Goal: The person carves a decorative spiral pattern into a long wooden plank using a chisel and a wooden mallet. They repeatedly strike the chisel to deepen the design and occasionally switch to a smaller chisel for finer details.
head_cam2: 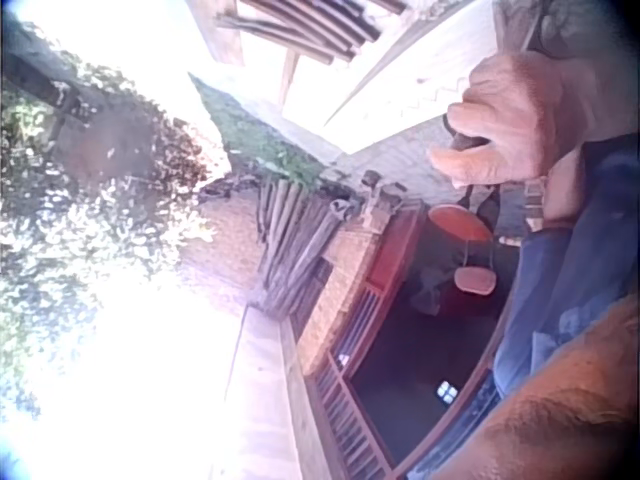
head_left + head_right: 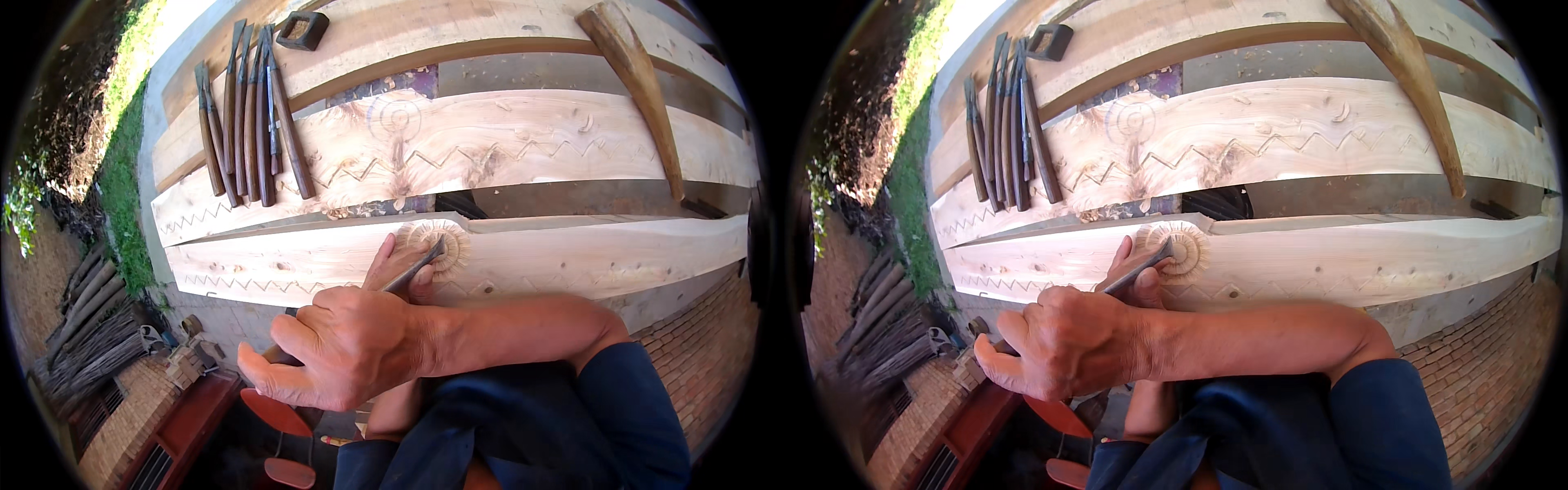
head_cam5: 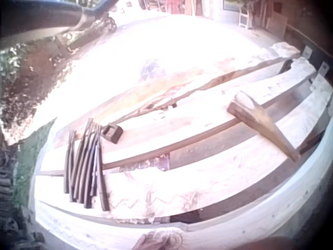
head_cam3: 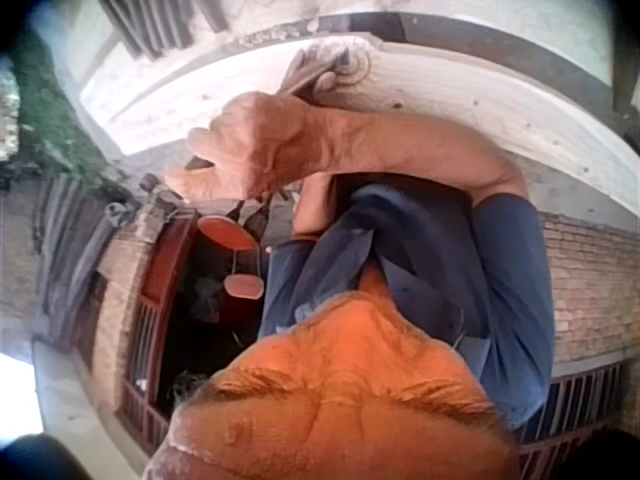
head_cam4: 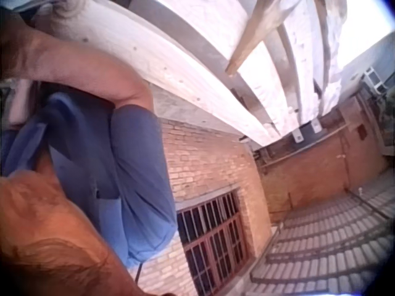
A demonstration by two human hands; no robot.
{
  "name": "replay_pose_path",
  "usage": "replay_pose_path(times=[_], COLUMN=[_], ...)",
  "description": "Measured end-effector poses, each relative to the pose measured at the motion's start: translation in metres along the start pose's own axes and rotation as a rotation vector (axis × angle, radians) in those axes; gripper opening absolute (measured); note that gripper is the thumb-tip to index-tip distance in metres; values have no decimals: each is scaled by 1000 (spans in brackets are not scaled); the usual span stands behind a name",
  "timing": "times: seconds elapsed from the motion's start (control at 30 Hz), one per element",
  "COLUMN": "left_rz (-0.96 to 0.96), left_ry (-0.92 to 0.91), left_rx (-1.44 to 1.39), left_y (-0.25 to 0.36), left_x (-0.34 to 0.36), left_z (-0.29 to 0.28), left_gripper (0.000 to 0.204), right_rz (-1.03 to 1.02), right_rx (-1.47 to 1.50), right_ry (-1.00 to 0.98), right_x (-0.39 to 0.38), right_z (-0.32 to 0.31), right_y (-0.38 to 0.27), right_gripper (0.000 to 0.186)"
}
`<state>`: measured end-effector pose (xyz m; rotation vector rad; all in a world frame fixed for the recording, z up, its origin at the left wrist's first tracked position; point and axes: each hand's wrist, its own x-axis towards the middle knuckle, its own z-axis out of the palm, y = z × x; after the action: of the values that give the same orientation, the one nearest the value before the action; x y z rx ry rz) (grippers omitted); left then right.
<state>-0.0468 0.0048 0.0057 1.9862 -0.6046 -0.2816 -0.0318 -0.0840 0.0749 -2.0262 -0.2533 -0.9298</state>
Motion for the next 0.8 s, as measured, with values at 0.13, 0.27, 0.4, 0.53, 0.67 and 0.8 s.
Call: replay_pose_path(times=[0.13,0.27,0.4,0.53,0.67,0.8], left_rz=[-65,-165,-151,-132,-147,-148], left_ry=[136,173,159,121,124,119], left_rx=[166,64,0,-50,-64,-76], left_y=[16,6,2,-7,-5,-6], left_x=[2,-1,1,1,0,2], left_z=[13,21,17,20,16,16], left_gripper=[24,23,22,22,22,22], right_rz=[156,176,164,170,172,177], right_rx=[81,95,126,82,105,109], right_ry=[98,125,130,117,93,88], right_x=[1,-4,-2,-5,0,0], right_z=[-7,-6,-4,-3,-6,-6], right_y=[13,23,25,31,30,31], right_gripper=[36,39,40,39,39,39])
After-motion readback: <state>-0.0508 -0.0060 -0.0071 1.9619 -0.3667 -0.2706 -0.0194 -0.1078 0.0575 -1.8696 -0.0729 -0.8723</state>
